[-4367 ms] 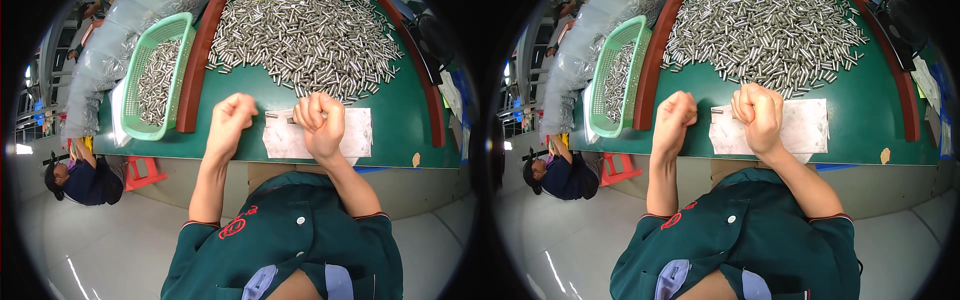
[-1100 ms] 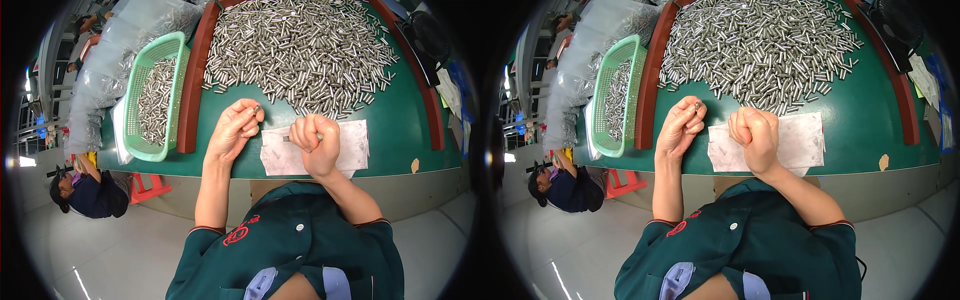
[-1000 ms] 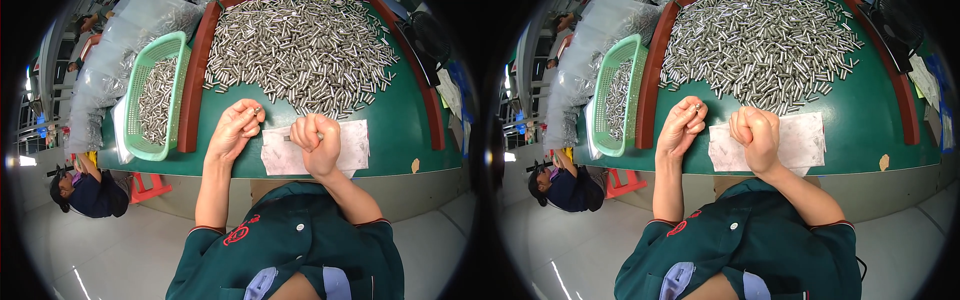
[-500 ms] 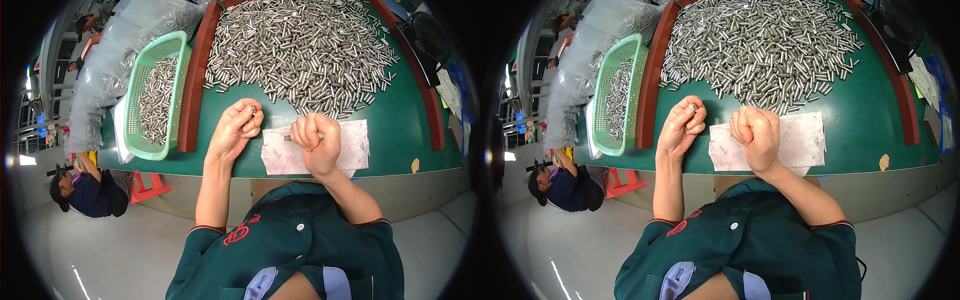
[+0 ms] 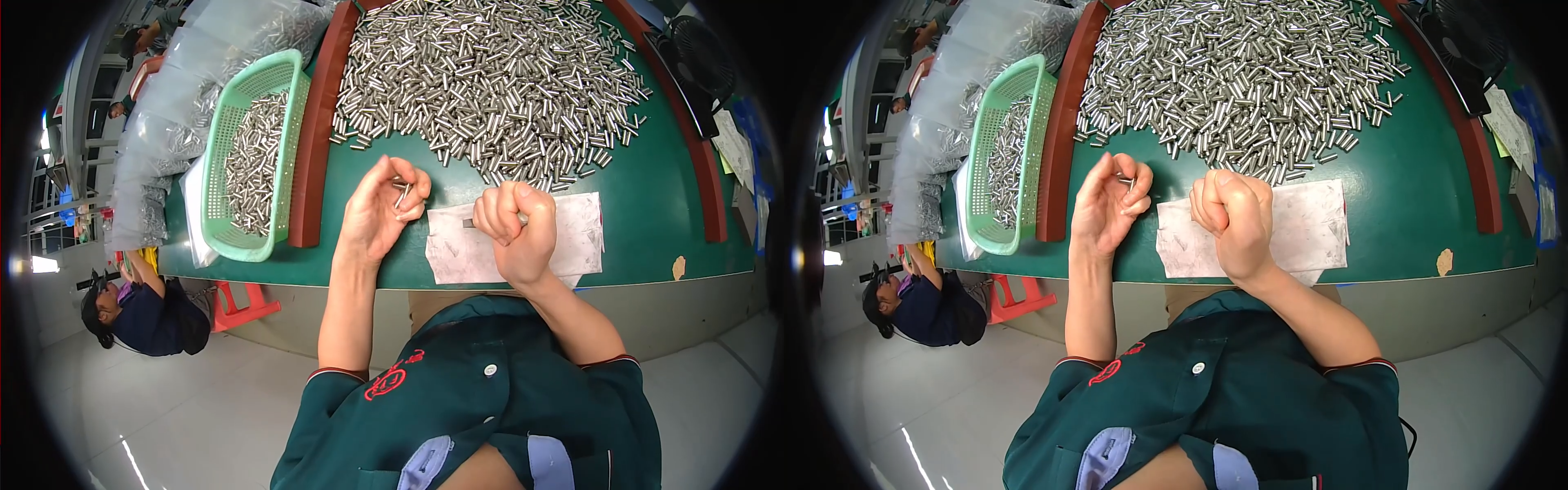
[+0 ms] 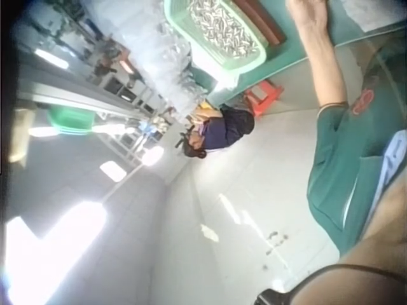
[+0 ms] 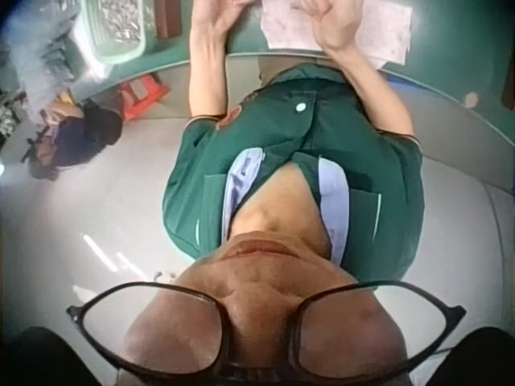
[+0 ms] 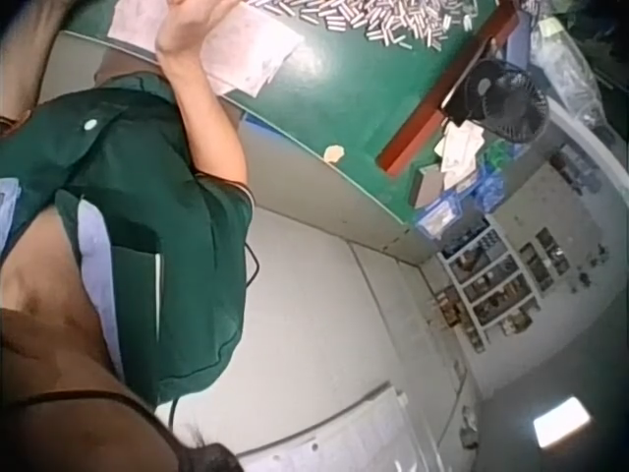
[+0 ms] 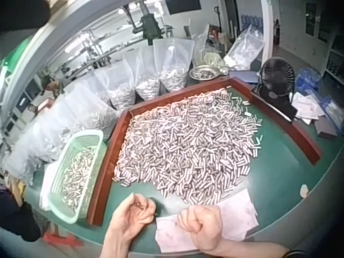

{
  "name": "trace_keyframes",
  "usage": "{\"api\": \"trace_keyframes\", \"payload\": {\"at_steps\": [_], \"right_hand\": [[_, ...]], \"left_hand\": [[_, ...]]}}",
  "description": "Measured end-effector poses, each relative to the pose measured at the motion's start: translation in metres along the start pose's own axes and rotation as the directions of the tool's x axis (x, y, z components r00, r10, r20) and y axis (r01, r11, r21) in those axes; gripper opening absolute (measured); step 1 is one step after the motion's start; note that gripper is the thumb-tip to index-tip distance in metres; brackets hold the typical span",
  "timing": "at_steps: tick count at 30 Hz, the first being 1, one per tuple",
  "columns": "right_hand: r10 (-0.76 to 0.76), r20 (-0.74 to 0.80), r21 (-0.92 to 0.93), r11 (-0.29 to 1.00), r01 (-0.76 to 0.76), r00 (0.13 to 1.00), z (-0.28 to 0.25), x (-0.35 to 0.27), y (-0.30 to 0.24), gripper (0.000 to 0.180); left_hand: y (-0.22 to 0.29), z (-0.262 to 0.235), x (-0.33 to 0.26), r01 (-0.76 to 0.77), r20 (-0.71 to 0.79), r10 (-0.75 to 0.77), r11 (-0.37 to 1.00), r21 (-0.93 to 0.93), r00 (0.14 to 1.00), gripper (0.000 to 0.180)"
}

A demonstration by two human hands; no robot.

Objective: Assembling small metal components at a factory workbench using manual dexterity and a small pick tool.

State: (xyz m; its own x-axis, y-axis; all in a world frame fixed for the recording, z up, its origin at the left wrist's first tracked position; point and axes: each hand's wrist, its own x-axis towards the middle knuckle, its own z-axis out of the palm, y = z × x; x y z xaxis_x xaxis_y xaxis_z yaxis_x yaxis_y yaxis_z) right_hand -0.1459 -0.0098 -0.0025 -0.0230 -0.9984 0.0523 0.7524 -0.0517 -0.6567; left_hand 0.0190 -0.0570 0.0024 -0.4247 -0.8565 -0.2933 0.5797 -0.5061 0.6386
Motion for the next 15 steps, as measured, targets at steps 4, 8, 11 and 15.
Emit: {"api": "trace_keyframes", "payload": {"at_steps": [4,8,11,15], "right_hand": [[0.009,0.017,-0.057,0.998,-0.008,1.000,-0.001,0.000,0.000,0.036],[0.014,0.017,-0.049,0.999,-0.013,1.000,0.000,0.000,0.000,0.037],[0.019,0.007,-0.040,0.999,-0.019,1.000,0.000,0.000,0.000,0.037],[0.009,0.015,-0.040,0.999,-0.009,1.000,0.000,0.000,0.000,0.037]], "left_hand": [[-0.001,-0.003,0.009,-0.084,-0.029,0.110,0.880,0.467,0.993,0.026],[-0.007,0.018,0.022,-0.133,0.143,0.453,-0.055,0.990,0.880,0.019],[-0.011,0.018,0.028,-0.123,0.210,0.476,-0.208,0.970,0.854,0.018],[-0.009,0.016,0.024,-0.122,0.182,0.443,-0.161,0.979,0.878,0.016]]}}
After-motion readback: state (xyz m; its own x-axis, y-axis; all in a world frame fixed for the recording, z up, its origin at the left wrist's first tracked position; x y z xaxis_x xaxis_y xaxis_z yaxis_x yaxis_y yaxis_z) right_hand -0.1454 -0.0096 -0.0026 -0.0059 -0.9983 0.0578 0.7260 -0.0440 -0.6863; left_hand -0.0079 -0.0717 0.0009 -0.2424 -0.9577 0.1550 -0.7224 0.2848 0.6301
